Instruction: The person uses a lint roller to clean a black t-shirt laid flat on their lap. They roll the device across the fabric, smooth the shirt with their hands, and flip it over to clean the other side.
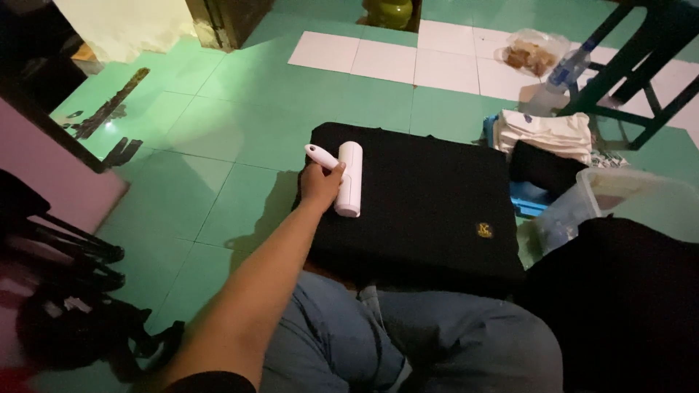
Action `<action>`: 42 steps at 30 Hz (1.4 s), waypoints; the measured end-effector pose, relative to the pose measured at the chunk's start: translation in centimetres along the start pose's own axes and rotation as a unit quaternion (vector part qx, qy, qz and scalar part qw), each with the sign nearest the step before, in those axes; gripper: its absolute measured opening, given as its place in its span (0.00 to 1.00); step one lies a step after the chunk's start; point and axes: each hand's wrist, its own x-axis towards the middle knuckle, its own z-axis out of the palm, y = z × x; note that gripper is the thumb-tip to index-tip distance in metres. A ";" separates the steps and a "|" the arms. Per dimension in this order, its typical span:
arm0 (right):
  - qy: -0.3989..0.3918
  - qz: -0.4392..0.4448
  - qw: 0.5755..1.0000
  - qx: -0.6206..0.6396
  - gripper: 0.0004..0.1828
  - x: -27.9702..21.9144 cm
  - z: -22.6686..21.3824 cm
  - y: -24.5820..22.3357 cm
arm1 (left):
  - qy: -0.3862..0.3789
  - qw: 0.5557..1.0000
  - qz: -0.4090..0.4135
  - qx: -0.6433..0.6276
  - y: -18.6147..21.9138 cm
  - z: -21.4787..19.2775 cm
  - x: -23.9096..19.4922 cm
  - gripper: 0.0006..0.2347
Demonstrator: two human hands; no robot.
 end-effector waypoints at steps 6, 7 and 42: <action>-0.004 0.033 0.999 -0.034 0.13 2.4 0.8 2.6 | -0.003 0.999 0.013 -0.030 -1.0 1.4 1.0 0.14; -0.004 0.038 0.998 -0.039 0.13 2.9 1.1 3.0 | -0.002 0.999 0.016 -0.039 0.0 1.2 0.6 0.13; 0.025 0.104 0.919 -0.380 0.34 14.3 14.2 40.8 | -0.088 0.992 0.082 0.048 -2.2 6.9 -1.3 0.15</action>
